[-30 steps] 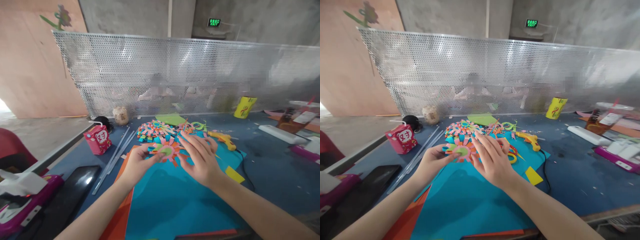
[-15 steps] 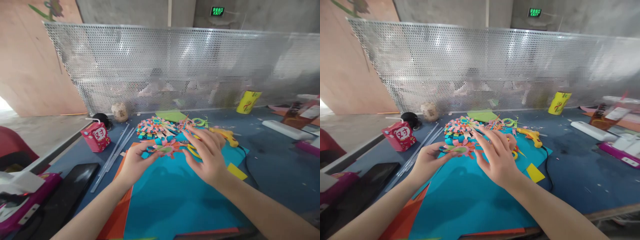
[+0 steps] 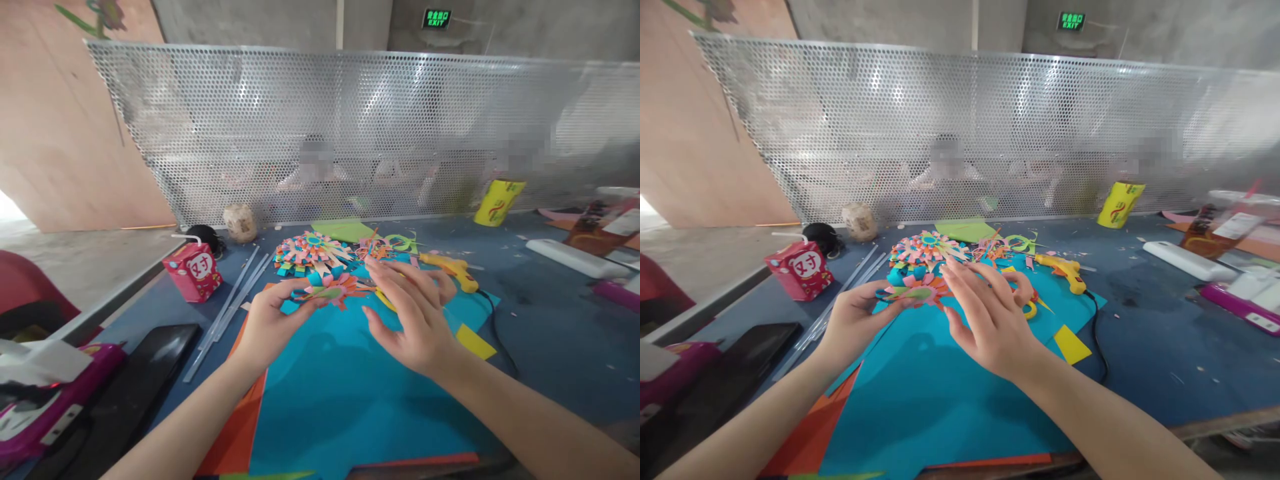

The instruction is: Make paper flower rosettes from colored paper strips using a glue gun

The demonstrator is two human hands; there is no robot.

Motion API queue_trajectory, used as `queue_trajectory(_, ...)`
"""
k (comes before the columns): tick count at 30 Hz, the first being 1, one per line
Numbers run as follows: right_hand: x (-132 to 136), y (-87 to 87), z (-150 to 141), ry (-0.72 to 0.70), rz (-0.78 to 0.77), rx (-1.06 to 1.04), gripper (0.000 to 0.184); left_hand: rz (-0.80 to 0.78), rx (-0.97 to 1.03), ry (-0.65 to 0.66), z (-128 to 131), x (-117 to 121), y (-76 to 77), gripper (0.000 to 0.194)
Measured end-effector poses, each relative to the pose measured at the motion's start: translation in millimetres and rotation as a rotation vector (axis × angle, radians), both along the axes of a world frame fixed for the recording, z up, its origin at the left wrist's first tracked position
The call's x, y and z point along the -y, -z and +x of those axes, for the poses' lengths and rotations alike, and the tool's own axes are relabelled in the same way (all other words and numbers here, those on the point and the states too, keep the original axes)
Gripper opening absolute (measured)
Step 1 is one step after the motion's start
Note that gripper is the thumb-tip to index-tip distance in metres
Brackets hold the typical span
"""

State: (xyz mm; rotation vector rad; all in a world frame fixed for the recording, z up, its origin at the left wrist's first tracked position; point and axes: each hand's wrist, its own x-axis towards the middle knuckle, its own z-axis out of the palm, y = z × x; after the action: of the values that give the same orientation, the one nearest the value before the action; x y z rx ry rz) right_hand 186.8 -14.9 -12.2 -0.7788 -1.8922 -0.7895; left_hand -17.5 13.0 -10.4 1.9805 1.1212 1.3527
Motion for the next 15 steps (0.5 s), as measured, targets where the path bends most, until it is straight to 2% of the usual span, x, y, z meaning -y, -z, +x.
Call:
queue_trajectory(2,0,-1.5,0,-0.033,-0.01,-0.028,0.068,0.133,-0.077,-0.005,-1,1,-0.2,0.013)
queue_trajectory(8,2,-1.3,2,-0.066,-0.078,-0.079,0.067,0.517,-0.249,0.123,-6,0,-2.0,0.01)
queue_trajectory(12,4,1.0,4,-0.095,-0.117,-0.049,0.068,0.672,-0.332,0.144,-10,-1,-4.6,0.018)
queue_trajectory(15,5,1.8,7,-0.094,-0.112,-0.015,0.067,0.749,-0.388,0.111,-15,0,-4.8,0.026)
